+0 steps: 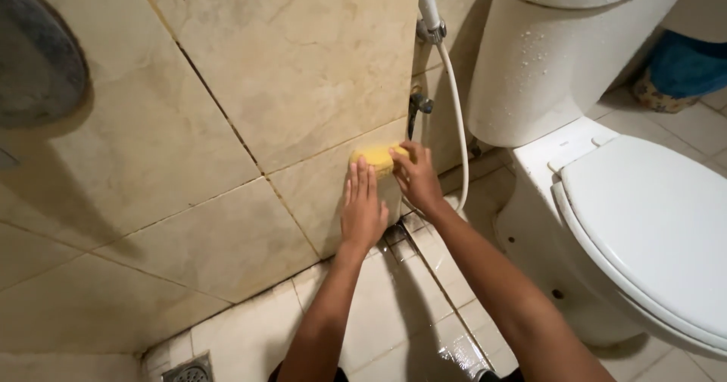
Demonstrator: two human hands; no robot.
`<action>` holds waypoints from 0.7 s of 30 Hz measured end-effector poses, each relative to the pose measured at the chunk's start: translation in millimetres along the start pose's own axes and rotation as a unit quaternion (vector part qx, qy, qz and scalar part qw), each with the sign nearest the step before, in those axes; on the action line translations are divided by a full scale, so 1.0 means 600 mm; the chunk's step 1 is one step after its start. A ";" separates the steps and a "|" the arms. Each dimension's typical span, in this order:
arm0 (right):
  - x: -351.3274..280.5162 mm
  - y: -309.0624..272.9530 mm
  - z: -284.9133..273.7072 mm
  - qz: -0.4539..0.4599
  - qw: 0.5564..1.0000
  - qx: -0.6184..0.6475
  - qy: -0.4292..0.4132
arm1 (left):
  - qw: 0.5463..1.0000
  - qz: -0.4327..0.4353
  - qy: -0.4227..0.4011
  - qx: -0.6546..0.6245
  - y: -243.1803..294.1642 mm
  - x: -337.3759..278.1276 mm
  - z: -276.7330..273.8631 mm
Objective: The person scrubs the lower wall tiles and grout lines in a bathroom using a yellow sponge. They then switch to a pink brush to scrub the floor tiles near the drain and toilet.
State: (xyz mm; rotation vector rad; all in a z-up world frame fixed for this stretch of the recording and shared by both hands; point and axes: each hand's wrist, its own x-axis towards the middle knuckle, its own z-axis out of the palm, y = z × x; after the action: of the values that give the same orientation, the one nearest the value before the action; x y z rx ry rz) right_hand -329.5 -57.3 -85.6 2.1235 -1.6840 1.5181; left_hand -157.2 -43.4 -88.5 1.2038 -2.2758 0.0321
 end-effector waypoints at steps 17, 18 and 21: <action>0.072 -0.122 0.002 -0.093 0.993 0.016 0.072 | 0.985 -0.045 0.167 -0.017 -0.019 0.007 -0.092; 0.061 -0.117 0.013 -0.109 0.992 0.008 0.064 | 0.985 -0.042 0.170 -0.003 -0.031 -0.003 -0.079; 0.024 -0.095 0.048 -0.128 0.991 -0.014 0.033 | 0.987 -0.057 0.152 0.010 -0.045 -0.042 -0.062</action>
State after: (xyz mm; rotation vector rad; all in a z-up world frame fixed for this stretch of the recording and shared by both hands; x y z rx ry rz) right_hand -268.5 -60.1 -61.6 2.1503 -1.3415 1.4640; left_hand -108.5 -30.3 -75.8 1.2445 -1.9452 0.1828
